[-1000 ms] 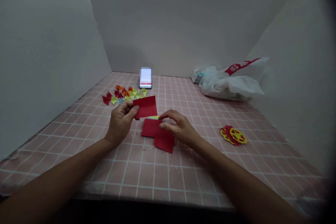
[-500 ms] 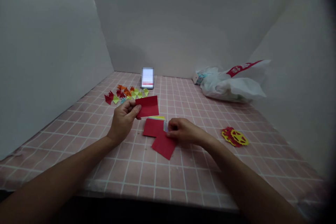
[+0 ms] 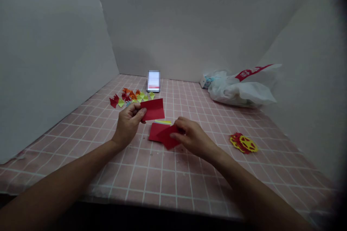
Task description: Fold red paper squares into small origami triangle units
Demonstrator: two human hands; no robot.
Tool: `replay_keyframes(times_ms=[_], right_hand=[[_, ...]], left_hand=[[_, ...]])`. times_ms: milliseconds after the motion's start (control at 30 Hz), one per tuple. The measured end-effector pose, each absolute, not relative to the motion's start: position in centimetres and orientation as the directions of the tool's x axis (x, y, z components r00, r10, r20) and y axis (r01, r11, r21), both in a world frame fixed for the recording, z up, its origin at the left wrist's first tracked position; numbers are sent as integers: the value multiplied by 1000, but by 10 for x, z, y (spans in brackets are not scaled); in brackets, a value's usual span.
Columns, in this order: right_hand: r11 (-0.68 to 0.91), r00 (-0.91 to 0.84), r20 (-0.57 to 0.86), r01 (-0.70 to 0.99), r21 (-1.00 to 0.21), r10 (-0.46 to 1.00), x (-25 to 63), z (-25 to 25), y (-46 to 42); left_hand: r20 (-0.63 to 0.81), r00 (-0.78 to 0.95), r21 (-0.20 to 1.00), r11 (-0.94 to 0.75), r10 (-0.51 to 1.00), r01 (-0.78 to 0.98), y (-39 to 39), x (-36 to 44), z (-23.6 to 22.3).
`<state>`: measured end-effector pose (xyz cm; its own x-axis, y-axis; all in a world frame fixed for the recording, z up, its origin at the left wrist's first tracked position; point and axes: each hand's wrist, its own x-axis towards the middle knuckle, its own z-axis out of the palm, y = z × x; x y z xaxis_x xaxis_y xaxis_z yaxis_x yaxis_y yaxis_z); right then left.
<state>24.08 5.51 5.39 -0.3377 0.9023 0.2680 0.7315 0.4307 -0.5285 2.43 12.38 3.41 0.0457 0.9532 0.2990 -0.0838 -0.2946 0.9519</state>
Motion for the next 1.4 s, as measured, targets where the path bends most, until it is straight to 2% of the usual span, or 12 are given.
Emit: replay_keyframes(times_ms=[100, 167, 200, 267, 333, 400, 467, 567, 733, 967, 1233, 1400], right_hand=[[518, -263, 608, 804, -292, 749, 241, 48, 60], [581, -409, 602, 806, -114, 686, 237, 40, 62], [626, -486, 544, 774, -97, 685, 235, 36, 62], [634, -487, 459, 731, -252, 743, 232, 32, 63], [507, -299, 422, 649, -568, 856, 232, 32, 64], [313, -79, 311, 435, -844, 947, 234, 33, 65], [177, -22, 176, 149, -973, 984, 234, 33, 66], [52, -85, 61, -107, -993, 994, 230, 27, 66], [11, -78, 35, -284, -959, 996, 221, 24, 62], [-18, 7, -21, -304, -952, 1000, 221, 29, 59], [-63, -40, -51, -379, -923, 998, 221, 29, 60], [-99, -80, -72, -429, -898, 994, 221, 30, 59]], left_hand=[[305, 33, 948, -301, 952, -101, 124, 24, 34], [299, 42, 950, -293, 953, -107, 123, 25, 33], [297, 50, 951, -291, 954, -110, 123, 25, 33], [294, 62, 951, -285, 954, -123, 122, 26, 33], [286, 84, 952, -273, 955, -138, 121, 27, 34], [275, 136, 958, -258, 952, -128, 118, 29, 35], [261, 225, 964, -244, 939, -103, 114, 30, 35], [223, 341, 975, -203, 913, -94, 110, 32, 34], [154, 361, 982, -104, 920, -156, 109, 33, 33], [103, 348, 986, -49, 932, -159, 109, 33, 33], [215, 356, 976, -208, 910, -57, 107, 28, 36], [231, 383, 972, -227, 895, -56, 105, 27, 33]])
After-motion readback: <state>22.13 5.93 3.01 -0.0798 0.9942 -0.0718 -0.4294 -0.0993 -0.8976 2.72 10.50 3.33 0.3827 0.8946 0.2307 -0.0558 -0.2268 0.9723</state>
